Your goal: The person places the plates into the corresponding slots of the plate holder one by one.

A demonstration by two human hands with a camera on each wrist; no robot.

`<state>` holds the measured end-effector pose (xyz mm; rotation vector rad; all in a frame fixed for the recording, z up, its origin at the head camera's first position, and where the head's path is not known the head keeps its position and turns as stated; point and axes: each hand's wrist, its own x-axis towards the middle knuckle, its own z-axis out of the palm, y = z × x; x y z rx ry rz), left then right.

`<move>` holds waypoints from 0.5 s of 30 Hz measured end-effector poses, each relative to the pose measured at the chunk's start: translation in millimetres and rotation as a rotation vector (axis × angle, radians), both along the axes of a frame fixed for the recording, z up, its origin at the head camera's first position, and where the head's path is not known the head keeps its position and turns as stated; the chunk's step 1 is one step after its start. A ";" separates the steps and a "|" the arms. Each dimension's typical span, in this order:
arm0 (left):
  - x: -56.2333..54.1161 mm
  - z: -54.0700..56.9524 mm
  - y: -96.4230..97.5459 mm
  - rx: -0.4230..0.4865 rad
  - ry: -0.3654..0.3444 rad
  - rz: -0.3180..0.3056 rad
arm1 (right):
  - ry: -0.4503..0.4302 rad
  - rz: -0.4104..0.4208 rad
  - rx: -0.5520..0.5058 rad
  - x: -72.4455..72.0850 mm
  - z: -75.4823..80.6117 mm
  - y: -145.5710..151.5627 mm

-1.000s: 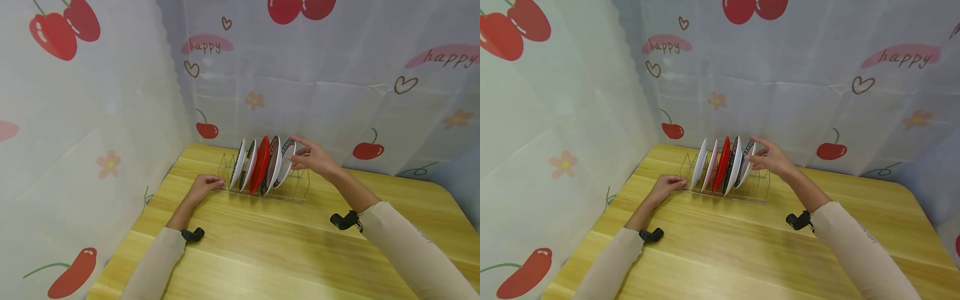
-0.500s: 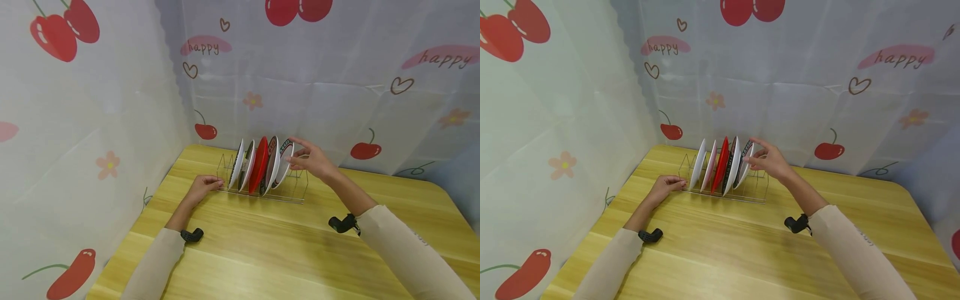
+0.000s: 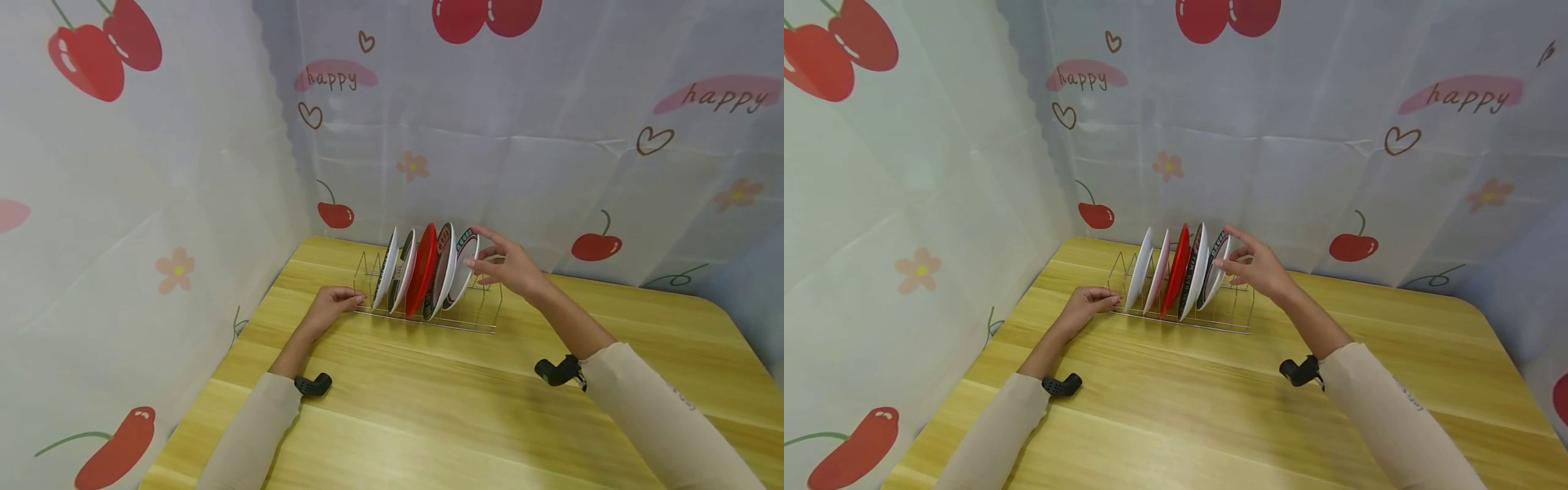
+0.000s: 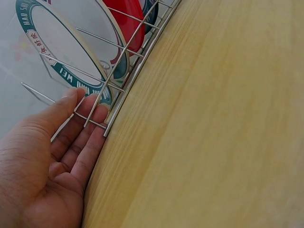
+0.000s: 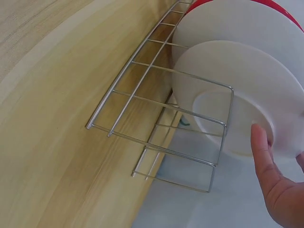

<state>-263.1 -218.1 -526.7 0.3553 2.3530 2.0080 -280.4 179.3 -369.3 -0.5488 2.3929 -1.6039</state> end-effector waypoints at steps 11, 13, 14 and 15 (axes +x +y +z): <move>0.7 -2.9 0.6 -0.016 0.013 0.013 | 0.028 0.028 -0.012 1.5 -7.7 1.9; -0.4 -2.9 0.2 -0.017 0.016 0.013 | 0.033 0.033 -0.020 1.0 -9.0 2.2; -1.2 -2.7 0.1 -0.018 0.019 0.011 | 0.034 0.035 -0.023 0.5 -9.7 2.2; -1.9 -2.4 -0.1 -0.018 0.020 0.009 | 0.039 0.036 -0.024 -0.1 -10.5 2.3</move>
